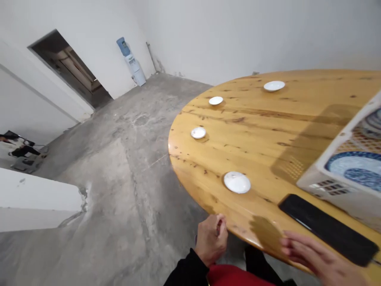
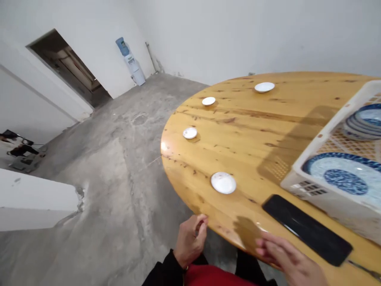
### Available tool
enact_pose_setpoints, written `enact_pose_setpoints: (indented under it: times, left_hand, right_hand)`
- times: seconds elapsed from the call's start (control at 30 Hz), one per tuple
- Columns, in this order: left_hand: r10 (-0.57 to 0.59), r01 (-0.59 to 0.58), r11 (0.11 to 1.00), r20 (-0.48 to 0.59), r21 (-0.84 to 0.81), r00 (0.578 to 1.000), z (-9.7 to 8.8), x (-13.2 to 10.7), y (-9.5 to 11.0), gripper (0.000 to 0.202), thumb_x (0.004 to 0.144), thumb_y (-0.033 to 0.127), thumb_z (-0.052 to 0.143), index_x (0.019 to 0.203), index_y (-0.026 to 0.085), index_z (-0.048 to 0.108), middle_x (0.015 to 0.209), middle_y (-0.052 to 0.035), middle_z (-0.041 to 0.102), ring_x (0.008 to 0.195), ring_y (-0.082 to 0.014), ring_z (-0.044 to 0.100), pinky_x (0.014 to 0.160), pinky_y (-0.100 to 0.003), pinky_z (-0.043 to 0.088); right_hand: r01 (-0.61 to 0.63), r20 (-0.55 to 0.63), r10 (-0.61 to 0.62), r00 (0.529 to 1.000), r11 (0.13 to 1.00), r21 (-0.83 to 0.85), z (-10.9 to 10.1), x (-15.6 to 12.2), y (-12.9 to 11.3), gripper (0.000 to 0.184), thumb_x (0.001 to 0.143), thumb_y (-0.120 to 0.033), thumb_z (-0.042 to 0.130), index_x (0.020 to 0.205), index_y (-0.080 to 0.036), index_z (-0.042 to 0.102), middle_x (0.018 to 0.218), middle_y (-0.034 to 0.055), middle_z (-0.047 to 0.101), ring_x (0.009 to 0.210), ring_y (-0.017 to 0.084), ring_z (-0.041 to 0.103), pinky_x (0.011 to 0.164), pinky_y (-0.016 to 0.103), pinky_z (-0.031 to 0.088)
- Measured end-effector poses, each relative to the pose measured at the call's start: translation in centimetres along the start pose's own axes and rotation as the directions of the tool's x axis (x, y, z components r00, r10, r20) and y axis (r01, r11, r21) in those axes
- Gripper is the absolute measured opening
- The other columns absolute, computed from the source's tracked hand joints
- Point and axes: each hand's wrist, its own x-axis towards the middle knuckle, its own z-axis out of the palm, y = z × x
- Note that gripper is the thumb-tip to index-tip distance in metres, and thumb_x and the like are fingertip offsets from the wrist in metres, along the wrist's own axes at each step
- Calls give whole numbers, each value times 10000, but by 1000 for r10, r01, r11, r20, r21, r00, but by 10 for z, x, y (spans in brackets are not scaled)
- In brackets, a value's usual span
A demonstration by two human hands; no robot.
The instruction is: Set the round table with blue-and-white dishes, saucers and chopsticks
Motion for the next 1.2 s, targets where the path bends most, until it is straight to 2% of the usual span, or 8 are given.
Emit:
enact_pose_setpoints:
  times: [0.1,0.2,0.37,0.5,0.6,0.73,0.93,1.2]
  left_hand:
    - [-167,166,986,-15,-33,986,-49,-35,-48,296,976,316,462,1042,196,724,916,-75,765,798,-192,707,744,-287,533]
    - [-337,325,937,-84,-130,938,-86,-65,-89,363,970,401,451,1083,178,714,951,-88,776,862,-216,717,798,-312,538]
    - [-504,432,842,-185,-324,844,-109,-87,-141,492,948,530,446,1171,169,695,1099,-120,772,1021,-243,716,906,-338,547]
    - [-570,477,788,-167,-389,805,-124,-82,-166,597,901,632,478,1181,148,687,1114,-141,764,1036,-265,712,914,-365,550]
    - [-567,479,797,-183,-369,803,-147,-60,-169,620,891,667,478,1150,147,698,1079,-145,767,1023,-273,712,892,-366,550]
    - [-477,419,860,-171,-291,862,-180,-2,-170,531,945,592,455,1123,168,721,1021,-118,775,987,-247,714,913,-351,542]
    - [-355,332,925,-106,-185,929,-233,97,-216,534,958,573,461,1198,176,724,1131,-131,776,1051,-247,723,974,-351,553]
    - [-564,511,816,-179,-270,806,-318,177,-287,672,847,734,517,1187,186,706,1122,-149,787,1099,-291,748,955,-361,590]
  right_hand:
    - [-73,205,61,977,996,52,93,-26,12,621,493,-638,797,926,-199,723,906,157,773,777,291,728,767,422,608]
    - [-34,390,21,921,999,26,162,-38,8,590,496,-599,791,890,-167,707,809,117,753,663,225,682,650,362,550]
    - [65,607,-14,794,996,-61,231,-39,-2,488,545,-560,711,834,-168,677,707,46,704,591,164,631,601,310,471]
    - [60,653,51,755,987,-147,273,-29,0,450,540,-537,653,808,-176,654,678,22,683,569,150,615,601,301,449]
    - [34,676,94,731,984,-174,305,-14,1,427,545,-521,628,809,-185,640,683,13,681,575,146,613,589,291,426]
    - [20,700,95,708,988,-155,349,22,-9,412,563,-519,611,819,-197,627,681,9,676,589,148,614,594,293,426]
    - [-25,623,67,779,997,-76,428,88,-50,431,557,-519,576,842,-198,611,701,13,668,581,135,597,571,277,413]
    - [28,608,-20,794,1000,-3,533,139,-135,358,602,-452,542,851,-198,587,719,12,658,569,122,577,566,258,396]
